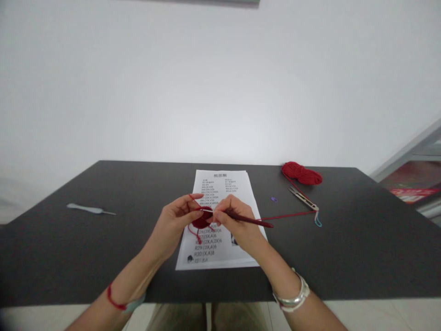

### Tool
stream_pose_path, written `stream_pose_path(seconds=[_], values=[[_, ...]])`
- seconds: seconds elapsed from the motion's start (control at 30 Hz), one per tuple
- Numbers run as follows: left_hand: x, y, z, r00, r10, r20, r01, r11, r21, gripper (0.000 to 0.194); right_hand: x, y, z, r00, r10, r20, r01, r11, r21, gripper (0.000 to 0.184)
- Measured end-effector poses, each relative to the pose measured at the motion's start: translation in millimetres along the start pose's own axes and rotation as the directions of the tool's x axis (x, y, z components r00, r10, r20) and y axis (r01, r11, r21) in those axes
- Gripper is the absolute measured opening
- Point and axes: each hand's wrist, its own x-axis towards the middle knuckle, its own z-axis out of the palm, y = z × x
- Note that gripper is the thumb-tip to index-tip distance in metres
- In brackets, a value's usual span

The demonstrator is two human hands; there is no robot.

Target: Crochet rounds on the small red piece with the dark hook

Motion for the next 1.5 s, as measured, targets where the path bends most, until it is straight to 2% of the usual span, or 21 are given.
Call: stream_pose_path(seconds=[0.13,0.3,0.4,0.57,0.63,0.73,0.87,0.9,0.97,1.0,1.03,1.13,1.17,1.2,1.3,1.33,1.4,1.5], values=[[-1.0,1.5,0.9,1.000,0.015,-0.014,-0.015,0.999,0.046,0.029,-2.6,-1.3,0.7,1.000,-0.018,-0.001,0.018,0.990,-0.138,0.014],[-0.9,1.3,1.1,1.000,0.017,-0.010,-0.016,0.999,0.049,0.030,-6.7,-1.4,10.5,0.983,-0.178,-0.048,0.155,0.940,-0.304,0.010],[-0.4,1.1,1.5,0.999,0.031,-0.026,-0.030,0.998,0.063,0.029,-8.6,0.1,14.4,0.965,-0.263,-0.017,0.233,0.879,-0.416,0.009],[-0.4,-0.1,3.1,0.998,0.050,-0.038,-0.046,0.994,0.100,0.029,-8.5,3.5,16.1,0.936,-0.347,0.062,0.329,0.795,-0.510,0.012],[-0.5,-1.1,2.6,1.000,0.011,-0.009,-0.010,0.997,0.082,0.033,-6.6,5.5,15.5,0.894,-0.426,0.139,0.425,0.705,-0.568,0.014],[0.1,-2.5,-0.4,0.994,-0.090,0.056,0.089,0.996,0.016,0.043,-2.8,6.3,13.1,0.791,-0.523,0.317,0.584,0.493,-0.644,0.018],[3.0,-5.3,-5.1,0.958,-0.241,0.158,0.260,0.959,-0.112,0.045,-1.5,4.3,11.4,0.677,-0.520,0.520,0.702,0.246,-0.668,0.017],[3.6,-6.5,-5.3,0.948,-0.268,0.171,0.292,0.947,-0.135,0.043,-2.0,4.6,12.0,0.664,-0.519,0.539,0.704,0.189,-0.685,0.017],[4.3,-9.0,-4.1,0.952,-0.267,0.146,0.289,0.944,-0.158,0.039,-3.4,6.8,14.2,0.674,-0.526,0.518,0.660,0.114,-0.743,0.018],[4.4,-10.0,-2.8,0.964,-0.240,0.116,0.256,0.955,-0.152,0.038,-3.9,8.5,15.4,0.693,-0.535,0.483,0.630,0.124,-0.767,0.018],[4.2,-10.6,-1.5,0.976,-0.201,0.082,0.210,0.968,-0.134,0.039,-4.4,10.1,16.3,0.717,-0.544,0.436,0.604,0.171,-0.778,0.018],[3.5,-9.8,2.0,0.999,-0.045,-0.005,0.045,0.999,-0.029,0.040,-5.1,12.4,16.1,0.778,-0.551,0.301,0.566,0.407,-0.717,0.014],[3.3,-8.9,2.4,1.000,0.007,-0.025,-0.006,1.000,0.025,0.038,-5.4,11.9,15.3,0.788,-0.550,0.276,0.562,0.460,-0.687,0.012],[3.3,-8.0,2.4,0.998,0.059,-0.038,-0.055,0.994,0.091,0.032,-5.8,10.8,14.5,0.790,-0.553,0.264,0.564,0.488,-0.666,0.013],[3.8,-7.0,-0.1,0.980,0.197,-0.029,-0.180,0.937,0.300,0.010,-7.5,5.6,13.2,0.776,-0.565,0.280,0.588,0.487,-0.646,0.016],[4.0,-7.3,-1.5,0.974,0.225,-0.017,-0.205,0.914,0.351,0.009,-8.1,3.7,13.1,0.781,-0.561,0.273,0.582,0.499,-0.642,0.016],[4.3,-8.6,-4.4,0.971,0.241,0.000,-0.220,0.885,0.410,0.011,-8.9,0.2,12.6,0.821,-0.527,0.221,0.535,0.574,-0.620,0.015],[4.3,-9.6,-7.8,0.975,0.223,0.012,-0.206,0.878,0.432,0.016,-7.2,-3.3,9.0,0.922,-0.374,0.097,0.367,0.769,-0.524,0.012]])
